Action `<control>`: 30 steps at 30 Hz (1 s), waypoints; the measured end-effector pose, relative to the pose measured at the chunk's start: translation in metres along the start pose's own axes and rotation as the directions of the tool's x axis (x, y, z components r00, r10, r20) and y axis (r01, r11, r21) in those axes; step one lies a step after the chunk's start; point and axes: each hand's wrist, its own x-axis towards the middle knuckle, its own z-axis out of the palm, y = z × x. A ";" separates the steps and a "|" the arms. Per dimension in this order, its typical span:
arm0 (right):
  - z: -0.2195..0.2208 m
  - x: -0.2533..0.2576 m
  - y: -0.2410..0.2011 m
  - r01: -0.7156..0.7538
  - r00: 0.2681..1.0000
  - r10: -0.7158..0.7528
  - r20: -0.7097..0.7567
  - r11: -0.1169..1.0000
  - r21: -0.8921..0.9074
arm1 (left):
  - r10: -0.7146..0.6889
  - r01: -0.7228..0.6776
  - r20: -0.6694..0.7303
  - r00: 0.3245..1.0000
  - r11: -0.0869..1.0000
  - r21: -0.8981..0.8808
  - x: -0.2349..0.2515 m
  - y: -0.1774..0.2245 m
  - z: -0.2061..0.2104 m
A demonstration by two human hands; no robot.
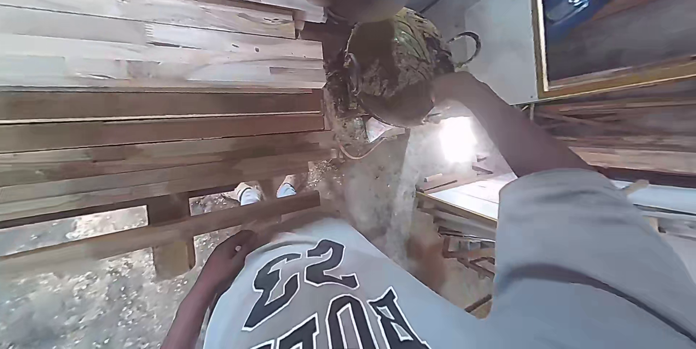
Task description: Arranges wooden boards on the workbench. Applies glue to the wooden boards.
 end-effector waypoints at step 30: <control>0.032 -0.050 0.004 0.039 0.998 -0.034 -0.045 0.993 0.114 | 0.294 -0.276 -0.147 0.944 0.952 0.133 -0.069 -0.036 -0.082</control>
